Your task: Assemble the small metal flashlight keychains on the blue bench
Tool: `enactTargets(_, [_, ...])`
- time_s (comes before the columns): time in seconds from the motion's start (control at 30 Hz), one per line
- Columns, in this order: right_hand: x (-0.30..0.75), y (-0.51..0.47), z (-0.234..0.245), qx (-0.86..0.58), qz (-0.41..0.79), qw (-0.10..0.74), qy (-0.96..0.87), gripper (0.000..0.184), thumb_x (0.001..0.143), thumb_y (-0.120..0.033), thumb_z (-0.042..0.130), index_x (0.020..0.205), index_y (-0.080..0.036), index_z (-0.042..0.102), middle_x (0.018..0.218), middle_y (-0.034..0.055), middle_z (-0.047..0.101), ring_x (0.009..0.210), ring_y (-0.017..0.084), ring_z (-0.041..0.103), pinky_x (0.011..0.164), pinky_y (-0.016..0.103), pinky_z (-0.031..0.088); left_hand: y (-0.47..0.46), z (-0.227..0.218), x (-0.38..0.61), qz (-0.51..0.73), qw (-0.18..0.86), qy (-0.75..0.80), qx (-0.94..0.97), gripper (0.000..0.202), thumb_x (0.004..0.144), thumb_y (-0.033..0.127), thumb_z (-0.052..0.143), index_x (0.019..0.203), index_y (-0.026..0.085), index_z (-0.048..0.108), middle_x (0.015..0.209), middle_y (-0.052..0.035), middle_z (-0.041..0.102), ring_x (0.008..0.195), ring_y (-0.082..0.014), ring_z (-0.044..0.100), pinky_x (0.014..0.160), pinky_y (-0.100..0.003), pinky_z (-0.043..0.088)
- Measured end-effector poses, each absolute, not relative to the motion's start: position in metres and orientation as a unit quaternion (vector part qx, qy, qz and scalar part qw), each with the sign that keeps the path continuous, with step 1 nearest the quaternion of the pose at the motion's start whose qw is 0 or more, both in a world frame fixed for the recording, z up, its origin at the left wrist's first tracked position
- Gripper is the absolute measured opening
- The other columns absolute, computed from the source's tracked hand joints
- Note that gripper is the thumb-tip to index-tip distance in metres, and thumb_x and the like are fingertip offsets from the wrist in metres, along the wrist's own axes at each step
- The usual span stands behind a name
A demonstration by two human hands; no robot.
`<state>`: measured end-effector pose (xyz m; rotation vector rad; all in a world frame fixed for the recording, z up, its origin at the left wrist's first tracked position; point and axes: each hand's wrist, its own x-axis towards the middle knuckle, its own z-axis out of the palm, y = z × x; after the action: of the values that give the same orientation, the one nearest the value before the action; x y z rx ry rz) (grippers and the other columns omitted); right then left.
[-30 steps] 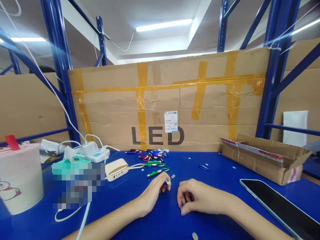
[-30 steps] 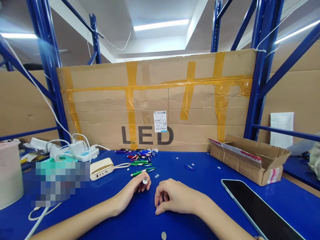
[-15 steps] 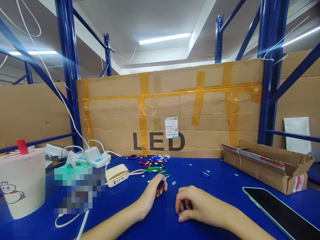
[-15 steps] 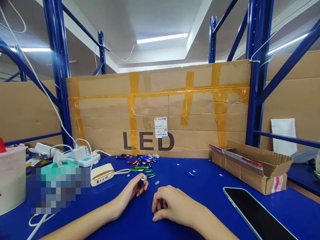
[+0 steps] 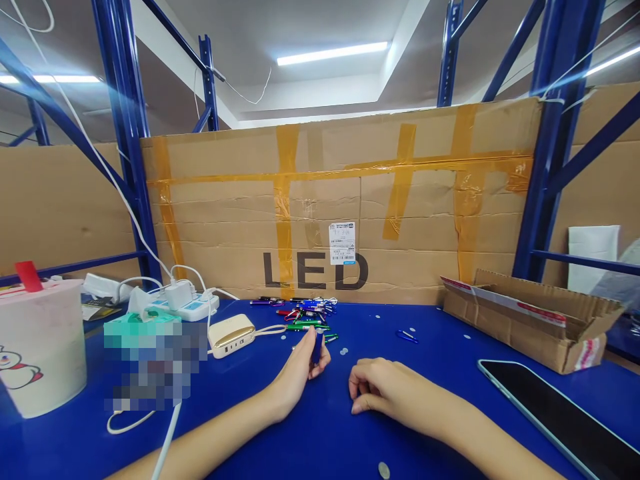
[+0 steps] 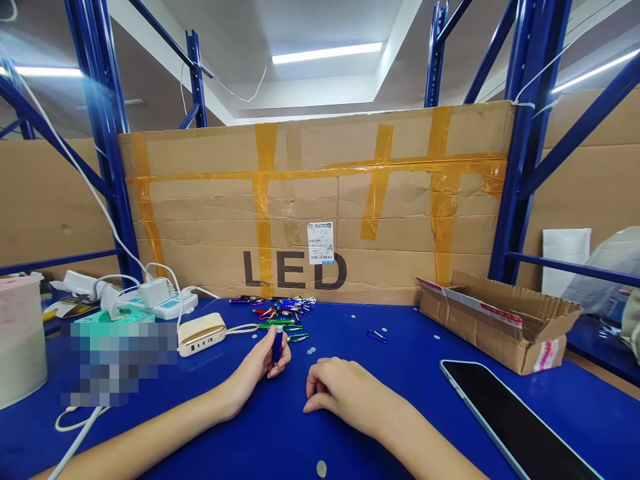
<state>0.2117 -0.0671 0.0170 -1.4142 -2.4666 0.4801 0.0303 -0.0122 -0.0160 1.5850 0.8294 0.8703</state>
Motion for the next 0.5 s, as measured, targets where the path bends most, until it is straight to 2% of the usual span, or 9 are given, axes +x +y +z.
enactTargets(0.13, [0.21, -0.064, 0.018, -0.468, 0.119, 0.142, -0.864, 0.007, 0.079, -0.024, 0.06, 0.082, -0.021, 0.065, 0.084, -0.0002, 0.064, 0.074, 0.013, 0.059, 0.064, 0.021, 0.04, -0.014, -0.015, 0.032, 0.378, 0.575, 0.336, 0.642, 0.05, 0.082, 0.065, 0.023, 0.068, 0.018, 0.035, 0.058, 0.0038, 0.039, 0.048, -0.0082, 0.026, 0.05, -0.024, 0.02])
enactTargets(0.3, [0.206, -0.061, 0.02, -0.493, 0.048, 0.095, -0.864, 0.016, 0.085, -0.019, 0.051, 0.09, -0.02, 0.066, 0.091, 0.0038, 0.065, 0.08, 0.018, 0.062, 0.068, 0.025, 0.044, -0.018, -0.011, 0.034, 0.38, 0.596, 0.331, 0.625, 0.047, 0.081, 0.064, 0.03, 0.071, 0.018, 0.035, 0.055, 0.0056, 0.038, 0.046, -0.0067, 0.023, 0.048, -0.023, 0.016])
enactTargets(0.4, [0.207, -0.056, 0.017, -0.506, 0.004, 0.083, -0.859, 0.021, 0.088, -0.019, 0.045, 0.09, -0.018, 0.066, 0.09, 0.0058, 0.064, 0.079, 0.019, 0.063, 0.067, 0.026, 0.046, -0.02, -0.01, 0.034, 0.374, 0.592, 0.322, 0.637, 0.046, 0.083, 0.062, 0.029, 0.071, 0.018, 0.034, 0.055, 0.0054, 0.037, 0.046, -0.0067, 0.023, 0.047, -0.023, 0.016])
enactTargets(0.5, [0.211, -0.05, 0.01, -0.51, 0.005, 0.11, -0.853, 0.022, 0.089, -0.02, 0.044, 0.087, -0.017, 0.066, 0.087, 0.0066, 0.064, 0.077, 0.019, 0.063, 0.066, 0.025, 0.046, -0.021, -0.01, 0.033, 0.373, 0.579, 0.321, 0.649, 0.044, 0.084, 0.059, 0.027, 0.072, 0.018, 0.035, 0.056, 0.0054, 0.037, 0.047, -0.0071, 0.023, 0.048, -0.023, 0.017])
